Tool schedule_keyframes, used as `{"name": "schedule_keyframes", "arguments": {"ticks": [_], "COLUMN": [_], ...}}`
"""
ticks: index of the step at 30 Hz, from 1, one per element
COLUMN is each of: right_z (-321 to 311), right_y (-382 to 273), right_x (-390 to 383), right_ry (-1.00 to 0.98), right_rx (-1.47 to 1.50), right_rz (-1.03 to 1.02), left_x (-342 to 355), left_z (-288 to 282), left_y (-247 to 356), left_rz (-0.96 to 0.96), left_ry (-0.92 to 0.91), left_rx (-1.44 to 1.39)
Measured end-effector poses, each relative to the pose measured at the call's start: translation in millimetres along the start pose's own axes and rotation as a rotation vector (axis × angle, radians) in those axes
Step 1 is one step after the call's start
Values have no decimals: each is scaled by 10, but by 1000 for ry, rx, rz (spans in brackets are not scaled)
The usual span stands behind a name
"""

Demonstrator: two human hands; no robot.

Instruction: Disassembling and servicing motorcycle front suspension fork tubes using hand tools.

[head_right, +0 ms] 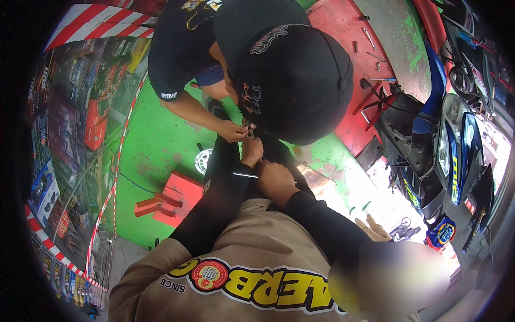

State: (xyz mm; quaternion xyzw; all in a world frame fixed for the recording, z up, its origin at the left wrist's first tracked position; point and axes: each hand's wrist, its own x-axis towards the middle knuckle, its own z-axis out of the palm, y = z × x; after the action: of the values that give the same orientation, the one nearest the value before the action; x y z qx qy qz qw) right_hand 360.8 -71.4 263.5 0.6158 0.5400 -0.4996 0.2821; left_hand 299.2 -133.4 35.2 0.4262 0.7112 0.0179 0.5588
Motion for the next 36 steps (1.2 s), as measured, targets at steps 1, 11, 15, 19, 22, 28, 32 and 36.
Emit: {"name": "schedule_keyframes", "arguments": {"ticks": [1,11,15,19,22,28,32,36], "right_z": [6,83,110,109,133,74,23,-83], "right_y": [2,68,125,88,130,92,37,-9], "right_x": [-2,49,59,46,82,44,23,0], "right_ry": [16,31,31,19,26,16,2,-76], "right_rx": [10,20,9,-5,-4,2,13,-5], "right_rz": [10,68,58,7,39,30,8,41], "left_x": [1,-32,-69,40,-31,-38,-4,-70], "left_z": [2,-61,-119,136,11,-21,57,19], "left_y": [17,116,201,-108,5,47,-43,101], "left_rz": [-18,83,189,60,380,379,397,314], "left_ry": [13,21,-39,138,85,74,61,485], "left_rx": [-23,258,368,152,355,425,419,20]}}
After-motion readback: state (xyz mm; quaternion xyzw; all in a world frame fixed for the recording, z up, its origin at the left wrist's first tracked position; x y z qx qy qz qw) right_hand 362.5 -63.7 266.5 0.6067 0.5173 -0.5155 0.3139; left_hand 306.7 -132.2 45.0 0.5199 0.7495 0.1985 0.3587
